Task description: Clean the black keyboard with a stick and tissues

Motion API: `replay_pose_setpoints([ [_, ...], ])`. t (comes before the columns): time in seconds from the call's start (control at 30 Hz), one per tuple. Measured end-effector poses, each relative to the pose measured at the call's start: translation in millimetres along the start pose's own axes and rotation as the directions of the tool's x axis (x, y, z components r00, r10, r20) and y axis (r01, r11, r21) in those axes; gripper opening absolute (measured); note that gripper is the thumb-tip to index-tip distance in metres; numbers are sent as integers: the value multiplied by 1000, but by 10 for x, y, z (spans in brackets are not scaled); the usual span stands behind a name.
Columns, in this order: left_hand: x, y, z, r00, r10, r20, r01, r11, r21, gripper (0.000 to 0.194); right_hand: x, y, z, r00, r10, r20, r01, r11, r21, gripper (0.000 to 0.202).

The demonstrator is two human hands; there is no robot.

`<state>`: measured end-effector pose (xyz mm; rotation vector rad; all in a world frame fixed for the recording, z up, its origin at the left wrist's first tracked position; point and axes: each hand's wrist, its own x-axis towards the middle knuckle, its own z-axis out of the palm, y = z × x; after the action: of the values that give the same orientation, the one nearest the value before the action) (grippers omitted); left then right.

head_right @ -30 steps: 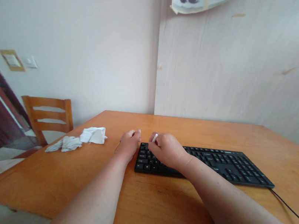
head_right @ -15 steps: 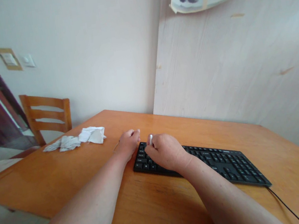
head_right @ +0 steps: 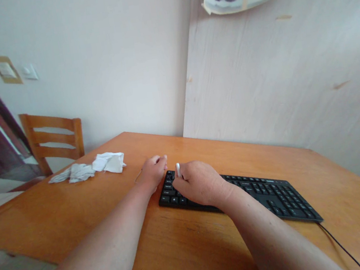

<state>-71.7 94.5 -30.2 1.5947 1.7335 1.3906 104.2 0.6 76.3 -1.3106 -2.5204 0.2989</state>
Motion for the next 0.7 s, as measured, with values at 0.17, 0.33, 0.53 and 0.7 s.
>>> replay_pose_setpoints([
  [0.17,3,-6,4,1000,3,0,-3,1000,-4,38,-6,27,-5,999,-22,44,20,998,56,32],
  [0.33,10,-14,10,1000,9,-3,-9,1000,0,40,24,129,30,996,-79,46,60,949,311,25],
  [0.53,9,-18,3,1000,13,-2,-13,1000,5,40,42,133,45,993,-22,-117,62,935,349,17],
  [0.7,3,-2,2,1000,9,-4,-9,1000,16,40,-1,62,66,996,-72,-49,82,963,257,18],
])
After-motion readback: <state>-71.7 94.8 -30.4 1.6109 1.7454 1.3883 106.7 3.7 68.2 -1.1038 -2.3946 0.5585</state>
